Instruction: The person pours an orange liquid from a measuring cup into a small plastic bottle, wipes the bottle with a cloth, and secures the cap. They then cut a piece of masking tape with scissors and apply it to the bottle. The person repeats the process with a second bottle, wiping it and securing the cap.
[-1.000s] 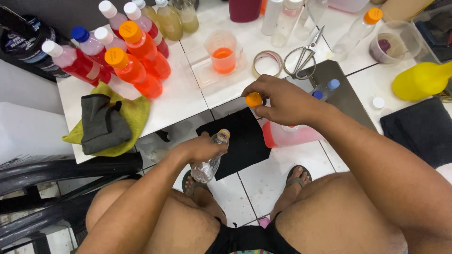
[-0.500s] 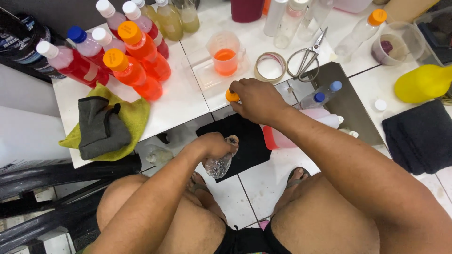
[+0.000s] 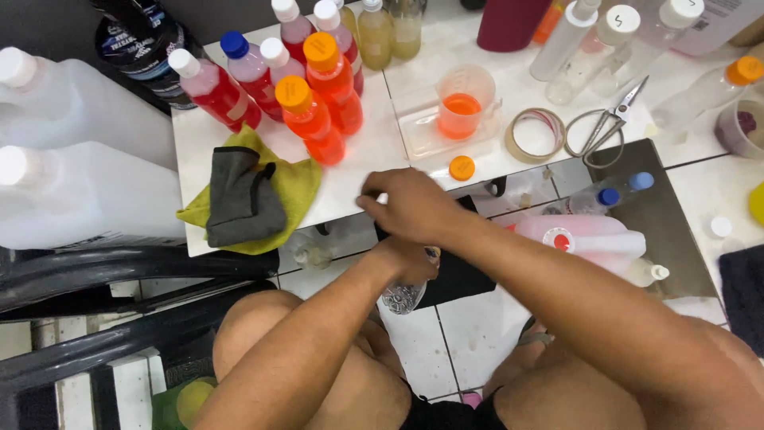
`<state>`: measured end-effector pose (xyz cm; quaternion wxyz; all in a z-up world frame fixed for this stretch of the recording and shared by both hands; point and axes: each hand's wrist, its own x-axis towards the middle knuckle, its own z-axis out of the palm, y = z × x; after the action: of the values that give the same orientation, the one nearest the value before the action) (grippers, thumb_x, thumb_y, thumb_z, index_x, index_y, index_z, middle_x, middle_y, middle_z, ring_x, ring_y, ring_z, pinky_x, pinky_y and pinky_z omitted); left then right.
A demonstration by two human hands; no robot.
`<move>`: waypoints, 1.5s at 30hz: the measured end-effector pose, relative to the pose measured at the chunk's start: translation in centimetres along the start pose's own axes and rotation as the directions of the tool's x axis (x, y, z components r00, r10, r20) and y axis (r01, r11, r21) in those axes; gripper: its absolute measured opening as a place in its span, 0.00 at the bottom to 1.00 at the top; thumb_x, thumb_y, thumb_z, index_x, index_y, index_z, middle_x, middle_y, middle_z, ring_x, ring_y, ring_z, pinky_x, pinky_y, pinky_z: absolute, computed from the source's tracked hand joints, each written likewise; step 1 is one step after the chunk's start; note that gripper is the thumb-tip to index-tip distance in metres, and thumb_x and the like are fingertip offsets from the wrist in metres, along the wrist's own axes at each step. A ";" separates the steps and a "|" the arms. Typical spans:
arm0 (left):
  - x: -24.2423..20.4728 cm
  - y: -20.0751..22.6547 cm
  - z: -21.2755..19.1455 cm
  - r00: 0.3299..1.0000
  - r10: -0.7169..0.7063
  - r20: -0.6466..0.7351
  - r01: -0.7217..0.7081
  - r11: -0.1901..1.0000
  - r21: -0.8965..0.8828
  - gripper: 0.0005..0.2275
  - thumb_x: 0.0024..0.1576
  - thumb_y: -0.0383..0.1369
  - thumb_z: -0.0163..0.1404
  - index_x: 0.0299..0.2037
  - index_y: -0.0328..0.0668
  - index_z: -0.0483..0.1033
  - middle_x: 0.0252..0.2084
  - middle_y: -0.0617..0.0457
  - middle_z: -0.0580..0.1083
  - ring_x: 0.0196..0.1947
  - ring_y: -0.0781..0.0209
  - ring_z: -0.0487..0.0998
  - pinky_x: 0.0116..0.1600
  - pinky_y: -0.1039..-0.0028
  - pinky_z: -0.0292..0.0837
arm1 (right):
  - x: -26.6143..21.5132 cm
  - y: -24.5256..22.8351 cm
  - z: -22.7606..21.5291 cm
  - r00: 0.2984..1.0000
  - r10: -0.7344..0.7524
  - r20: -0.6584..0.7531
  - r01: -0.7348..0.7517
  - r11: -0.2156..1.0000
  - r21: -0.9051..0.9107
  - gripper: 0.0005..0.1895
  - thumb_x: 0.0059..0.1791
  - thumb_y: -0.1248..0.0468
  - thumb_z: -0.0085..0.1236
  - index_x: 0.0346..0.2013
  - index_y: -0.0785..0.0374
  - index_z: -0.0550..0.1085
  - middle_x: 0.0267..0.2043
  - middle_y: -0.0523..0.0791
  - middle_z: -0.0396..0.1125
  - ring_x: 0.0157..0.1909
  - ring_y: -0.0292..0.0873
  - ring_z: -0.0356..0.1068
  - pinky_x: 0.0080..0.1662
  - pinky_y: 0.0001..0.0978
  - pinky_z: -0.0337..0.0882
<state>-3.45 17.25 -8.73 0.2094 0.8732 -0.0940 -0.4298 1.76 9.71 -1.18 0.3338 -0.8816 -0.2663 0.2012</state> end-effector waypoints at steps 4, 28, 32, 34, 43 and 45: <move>-0.2 -1.6 -1.2 1.000 -0.021 0.000 0.021 1.000 0.012 0.27 0.52 0.49 0.44 0.53 0.33 0.76 0.52 0.40 0.76 0.53 0.41 0.77 0.52 0.58 0.76 | 5.6 -5.0 4.7 0.998 -0.070 -0.010 0.070 0.968 0.243 0.19 0.51 0.53 0.47 0.52 0.59 0.73 0.47 0.52 0.74 0.54 0.58 0.72 0.52 0.52 0.72; -1.9 -0.2 -1.3 0.982 0.025 0.189 -0.050 0.991 0.127 0.11 0.49 0.44 0.49 0.37 0.56 0.79 0.48 0.56 0.77 0.49 0.56 0.75 0.52 0.66 0.71 | -6.7 -4.9 -5.9 0.873 -0.288 -0.394 0.460 0.754 0.468 0.11 0.46 0.54 0.64 0.31 0.57 0.73 0.38 0.44 0.65 0.51 0.46 0.65 0.59 0.43 0.63; -3.9 2.8 -3.1 0.976 -0.016 0.216 -0.016 0.989 0.148 0.21 0.47 0.43 0.51 0.51 0.50 0.67 0.51 0.51 0.75 0.48 0.52 0.75 0.48 0.65 0.71 | -12.5 -3.2 -11.2 0.930 0.083 -0.357 0.263 0.530 0.806 0.08 0.44 0.62 0.61 0.33 0.59 0.72 0.33 0.41 0.70 0.33 0.36 0.69 0.35 0.25 0.69; -5.2 4.1 -4.5 0.974 -0.057 0.220 0.021 0.987 0.160 0.36 0.46 0.42 0.52 0.67 0.42 0.55 0.54 0.44 0.73 0.48 0.48 0.76 0.44 0.63 0.71 | -14.7 -1.1 -12.2 0.911 0.230 -0.343 0.224 0.424 0.878 0.08 0.43 0.62 0.59 0.34 0.59 0.71 0.32 0.42 0.70 0.31 0.38 0.71 0.30 0.26 0.68; -10.3 5.5 -7.5 0.966 0.243 -0.091 -0.254 0.955 -0.150 0.32 0.44 0.33 0.51 0.64 0.40 0.63 0.45 0.32 0.76 0.46 0.34 0.78 0.47 0.56 0.76 | -17.5 7.1 -7.5 0.739 0.657 -0.151 -0.125 0.353 0.927 0.12 0.47 0.62 0.56 0.42 0.65 0.76 0.33 0.48 0.70 0.38 0.43 0.72 0.45 0.34 0.71; -11.0 5.6 -7.4 0.952 0.266 -0.153 -0.297 0.925 -0.238 0.32 0.41 0.32 0.52 0.62 0.39 0.66 0.41 0.36 0.76 0.41 0.43 0.78 0.45 0.60 0.77 | -17.2 5.6 -7.4 0.772 0.615 -0.159 -0.099 0.364 0.926 0.10 0.47 0.64 0.59 0.40 0.67 0.78 0.29 0.49 0.71 0.34 0.42 0.71 0.41 0.31 0.71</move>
<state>-4.26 18.14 5.63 0.3861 0.8398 -0.1494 -0.3512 -5.86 -7.78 3.14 0.7388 -0.6322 0.1778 0.1514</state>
